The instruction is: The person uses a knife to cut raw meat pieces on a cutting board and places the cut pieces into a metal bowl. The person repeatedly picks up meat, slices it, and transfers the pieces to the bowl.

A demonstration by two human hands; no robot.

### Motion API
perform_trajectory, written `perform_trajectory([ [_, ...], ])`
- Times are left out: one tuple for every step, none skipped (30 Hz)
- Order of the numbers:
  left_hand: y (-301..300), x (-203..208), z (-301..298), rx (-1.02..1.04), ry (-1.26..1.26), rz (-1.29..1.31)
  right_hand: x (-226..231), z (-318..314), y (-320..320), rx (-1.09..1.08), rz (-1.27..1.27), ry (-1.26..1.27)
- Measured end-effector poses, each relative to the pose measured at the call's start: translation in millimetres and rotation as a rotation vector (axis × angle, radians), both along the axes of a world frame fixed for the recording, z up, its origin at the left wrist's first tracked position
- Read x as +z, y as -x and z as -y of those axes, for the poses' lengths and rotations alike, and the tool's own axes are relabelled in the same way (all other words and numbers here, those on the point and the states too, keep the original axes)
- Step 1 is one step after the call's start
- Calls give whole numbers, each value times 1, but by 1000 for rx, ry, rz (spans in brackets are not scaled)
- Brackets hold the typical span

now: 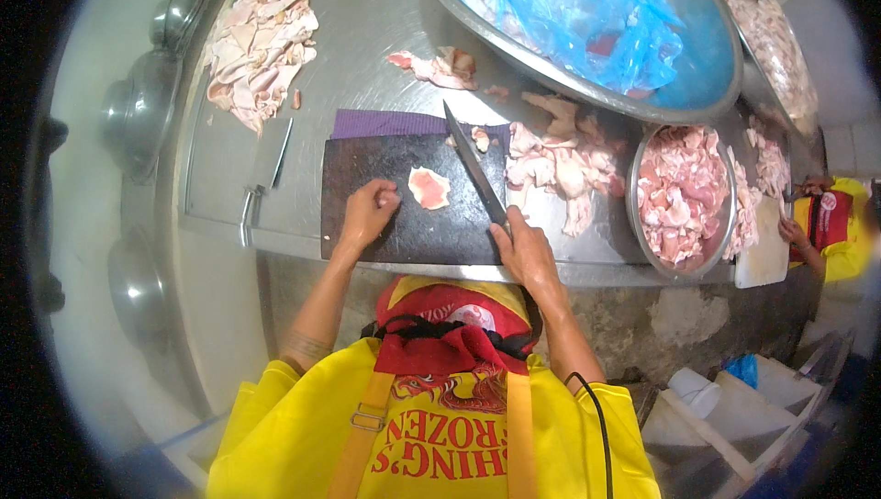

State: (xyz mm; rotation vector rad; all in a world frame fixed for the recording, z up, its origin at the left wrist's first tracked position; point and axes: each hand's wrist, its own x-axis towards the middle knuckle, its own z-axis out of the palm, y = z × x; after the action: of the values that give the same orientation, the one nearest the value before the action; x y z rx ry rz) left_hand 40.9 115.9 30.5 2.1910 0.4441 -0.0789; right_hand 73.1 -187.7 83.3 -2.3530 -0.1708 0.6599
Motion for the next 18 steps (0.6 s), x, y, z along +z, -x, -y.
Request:
perform_trajectory([
  [-5, -6, 6, -16, -61, 71, 0, 1, 4, -3, -47, -13],
  [-12, -12, 14, -67, -209, 164, -2, 2, 6, -5, -92, -27],
  [-19, -17, 25, -117, -355, 258, -6, 3, 8, 11, -99, -12],
  [-25, -21, 30, -165, -501, 352, -9, 5, 13, 28, -107, 4],
  [-30, -23, 31, -205, -471, 313, -13, 8, 17, 39, -129, 43],
  [-35, -24, 33, -246, -442, 274, -15, 13, 21, 34, -130, 42],
  [-41, -24, 33, -287, -461, 258, -18, 17, 24, 11, -130, 15],
  [-46, -23, 32, -336, -381, 189, -20, 21, 26, -20, -151, 12],
  [-50, -21, 30, -386, -350, 143, -22, 25, 28, -62, -192, 23],
  [-53, -17, 29, -443, -307, 45, -24, 27, 29, -69, -184, 1],
  [-56, -12, 29, -431, -173, 24, -25, 30, 30, -90, -196, -5],
  [-56, -7, 29, -427, -25, -52, -27, 32, 31, -126, -229, 7],
  [-56, -1, 30, -421, 126, -121, -27, 33, 32, -122, -196, -24],
  [-56, 4, 34, -363, 332, -125, -28, 34, 34, -131, -184, -37],
  [-55, 10, 38, -301, 540, -120, -28, 35, 35, -151, -199, -26],
  [-55, 15, 40, -267, 755, -93, -28, 35, 36, -147, -171, -58],
  [-56, 19, 41, -246, 772, -153, -27, 35, 37, -151, -170, -63],
  [-57, 23, 42, -256, 796, -187, -26, 34, 38, -165, -185, -59],
])
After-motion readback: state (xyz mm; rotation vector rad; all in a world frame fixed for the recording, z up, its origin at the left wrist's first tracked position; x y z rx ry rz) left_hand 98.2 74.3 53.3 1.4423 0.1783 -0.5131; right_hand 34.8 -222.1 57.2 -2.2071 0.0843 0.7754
